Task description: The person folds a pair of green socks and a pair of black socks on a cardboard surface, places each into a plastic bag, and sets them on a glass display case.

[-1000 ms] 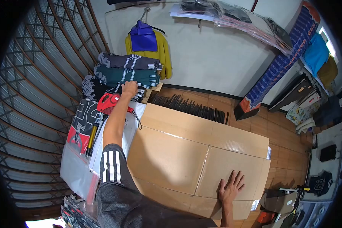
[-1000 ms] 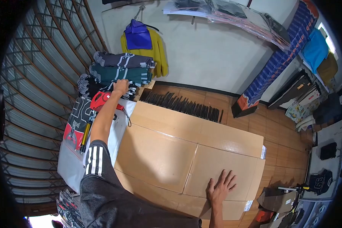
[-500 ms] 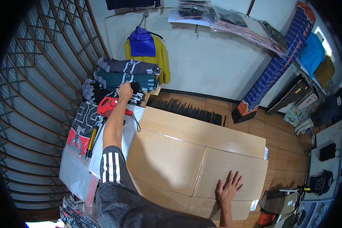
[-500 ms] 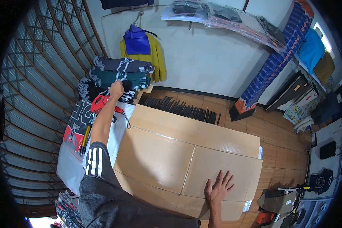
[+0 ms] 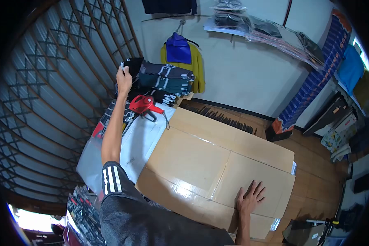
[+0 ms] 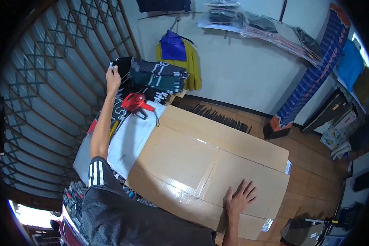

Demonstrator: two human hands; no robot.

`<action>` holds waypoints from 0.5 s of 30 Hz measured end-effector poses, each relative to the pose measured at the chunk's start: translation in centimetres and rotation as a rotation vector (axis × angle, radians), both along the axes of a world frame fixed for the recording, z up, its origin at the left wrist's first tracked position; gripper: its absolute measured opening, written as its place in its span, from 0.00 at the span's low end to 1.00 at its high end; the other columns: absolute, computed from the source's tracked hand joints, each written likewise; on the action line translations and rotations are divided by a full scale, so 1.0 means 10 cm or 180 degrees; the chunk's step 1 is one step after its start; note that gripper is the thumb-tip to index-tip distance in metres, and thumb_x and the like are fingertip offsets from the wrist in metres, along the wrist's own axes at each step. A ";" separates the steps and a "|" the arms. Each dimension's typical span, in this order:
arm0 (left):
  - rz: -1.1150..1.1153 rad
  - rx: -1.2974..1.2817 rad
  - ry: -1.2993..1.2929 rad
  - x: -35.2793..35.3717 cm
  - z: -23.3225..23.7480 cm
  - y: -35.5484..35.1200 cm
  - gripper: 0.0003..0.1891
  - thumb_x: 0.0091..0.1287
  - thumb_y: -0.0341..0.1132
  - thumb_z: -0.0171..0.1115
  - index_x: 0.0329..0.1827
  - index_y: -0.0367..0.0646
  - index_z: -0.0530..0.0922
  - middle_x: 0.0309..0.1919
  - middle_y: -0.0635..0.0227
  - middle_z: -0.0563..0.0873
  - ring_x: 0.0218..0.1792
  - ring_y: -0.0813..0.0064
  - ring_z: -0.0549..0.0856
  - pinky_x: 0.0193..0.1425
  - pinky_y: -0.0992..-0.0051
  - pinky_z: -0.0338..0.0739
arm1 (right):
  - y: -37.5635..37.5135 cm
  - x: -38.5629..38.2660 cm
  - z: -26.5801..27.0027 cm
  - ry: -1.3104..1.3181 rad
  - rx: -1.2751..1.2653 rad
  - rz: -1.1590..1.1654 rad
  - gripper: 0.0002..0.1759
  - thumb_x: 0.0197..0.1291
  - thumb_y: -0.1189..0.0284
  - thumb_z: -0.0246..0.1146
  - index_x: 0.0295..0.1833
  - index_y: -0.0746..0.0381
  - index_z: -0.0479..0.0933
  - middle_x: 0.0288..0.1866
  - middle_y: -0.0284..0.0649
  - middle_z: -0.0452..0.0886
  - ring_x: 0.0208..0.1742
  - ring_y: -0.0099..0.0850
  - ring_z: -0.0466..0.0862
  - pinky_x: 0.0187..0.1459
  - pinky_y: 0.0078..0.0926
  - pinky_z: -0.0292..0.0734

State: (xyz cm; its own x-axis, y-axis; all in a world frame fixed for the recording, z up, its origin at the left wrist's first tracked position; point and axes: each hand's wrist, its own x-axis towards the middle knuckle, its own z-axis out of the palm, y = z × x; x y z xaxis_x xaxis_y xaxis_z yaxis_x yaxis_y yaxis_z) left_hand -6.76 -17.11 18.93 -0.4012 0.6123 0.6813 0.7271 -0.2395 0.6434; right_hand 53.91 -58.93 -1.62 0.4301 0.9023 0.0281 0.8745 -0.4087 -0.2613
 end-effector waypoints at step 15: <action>-0.1133 -0.0607 -0.0982 2.81 -1.02 -3.63 0.12 0.84 0.33 0.58 0.59 0.32 0.82 0.42 0.59 0.86 0.47 0.71 0.83 0.57 0.68 0.79 | -0.17 0.19 -0.25 0.0237 0.0599 0.0337 0.42 0.71 0.51 0.69 0.84 0.58 0.69 0.90 0.52 0.62 0.91 0.61 0.53 0.81 0.82 0.44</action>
